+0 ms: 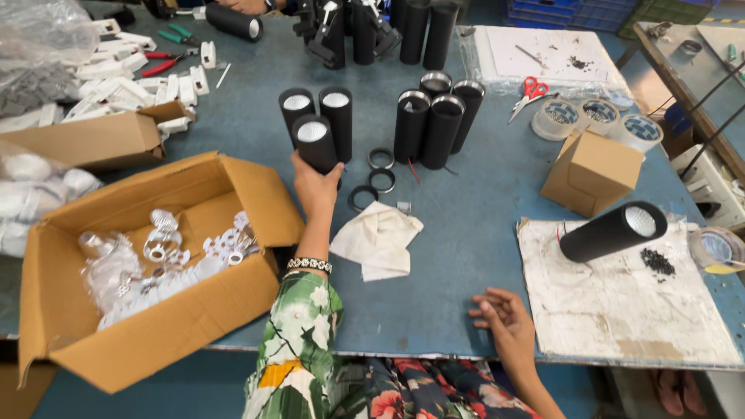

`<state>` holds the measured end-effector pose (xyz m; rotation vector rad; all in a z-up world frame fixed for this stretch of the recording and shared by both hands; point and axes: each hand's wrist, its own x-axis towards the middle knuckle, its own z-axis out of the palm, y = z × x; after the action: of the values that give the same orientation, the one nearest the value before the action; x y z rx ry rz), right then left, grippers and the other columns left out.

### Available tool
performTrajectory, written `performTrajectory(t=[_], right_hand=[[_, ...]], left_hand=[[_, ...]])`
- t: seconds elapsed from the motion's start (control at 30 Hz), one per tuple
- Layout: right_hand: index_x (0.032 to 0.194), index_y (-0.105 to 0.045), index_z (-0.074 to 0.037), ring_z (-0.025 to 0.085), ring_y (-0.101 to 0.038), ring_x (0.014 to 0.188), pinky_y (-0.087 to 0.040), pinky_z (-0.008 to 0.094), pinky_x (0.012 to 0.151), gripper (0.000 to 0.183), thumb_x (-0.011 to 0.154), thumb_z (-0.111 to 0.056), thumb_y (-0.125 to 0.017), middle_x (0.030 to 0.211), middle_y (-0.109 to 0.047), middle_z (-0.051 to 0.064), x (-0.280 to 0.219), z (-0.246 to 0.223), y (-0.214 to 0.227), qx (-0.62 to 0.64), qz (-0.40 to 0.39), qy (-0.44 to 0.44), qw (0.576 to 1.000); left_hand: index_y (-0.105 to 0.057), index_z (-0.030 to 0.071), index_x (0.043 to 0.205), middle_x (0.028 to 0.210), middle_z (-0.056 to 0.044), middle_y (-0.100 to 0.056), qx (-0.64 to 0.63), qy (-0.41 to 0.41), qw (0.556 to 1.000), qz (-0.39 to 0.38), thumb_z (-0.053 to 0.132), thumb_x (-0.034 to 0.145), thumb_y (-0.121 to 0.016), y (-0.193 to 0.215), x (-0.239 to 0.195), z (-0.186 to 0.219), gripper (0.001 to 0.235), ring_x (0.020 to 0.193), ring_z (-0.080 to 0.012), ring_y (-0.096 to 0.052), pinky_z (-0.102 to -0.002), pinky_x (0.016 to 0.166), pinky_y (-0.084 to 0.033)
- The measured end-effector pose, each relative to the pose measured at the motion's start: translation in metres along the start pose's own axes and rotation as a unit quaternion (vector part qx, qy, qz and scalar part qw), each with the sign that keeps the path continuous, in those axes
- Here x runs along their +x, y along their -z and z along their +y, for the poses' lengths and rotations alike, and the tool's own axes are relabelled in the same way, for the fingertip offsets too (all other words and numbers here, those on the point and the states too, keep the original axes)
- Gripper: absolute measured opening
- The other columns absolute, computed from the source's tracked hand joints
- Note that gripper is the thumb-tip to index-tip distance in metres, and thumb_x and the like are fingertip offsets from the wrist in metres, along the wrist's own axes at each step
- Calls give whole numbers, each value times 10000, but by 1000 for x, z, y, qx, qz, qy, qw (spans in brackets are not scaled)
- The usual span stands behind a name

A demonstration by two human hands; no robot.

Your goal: The person assembles LED light fixtures by picking up reflectors and LED modules, cleaning them with a cloth, and inserting them into cylindrical black housings on a workbench.

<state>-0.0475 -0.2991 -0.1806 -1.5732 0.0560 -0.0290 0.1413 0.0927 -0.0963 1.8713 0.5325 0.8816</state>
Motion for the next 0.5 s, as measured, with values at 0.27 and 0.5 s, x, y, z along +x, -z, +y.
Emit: performTrajectory(t=[0.27,0.5], right_hand=[[1203,-621,2,195,-744,874,-572,292,707,314,918,-122,-668,1063,-776,156,-1,14,1,-68,7,-43,997],[1140,-672,20,190,-752,822,-577,303,661,270,898,-96,-696,979,-821,167,-3,32,8,-112,57,-115,985]], left_hand=[[-394,60,1412,1584,-267,-278,42,36,998,40,251,711,-934,-50,4,-14,905,1282,-492,-517,-510,952,-540],[-389,67,1436,1571,-220,-334,89,34,990,106,305,730,-959,-71,41,-21,938,1235,-461,-580,-525,949,-534]])
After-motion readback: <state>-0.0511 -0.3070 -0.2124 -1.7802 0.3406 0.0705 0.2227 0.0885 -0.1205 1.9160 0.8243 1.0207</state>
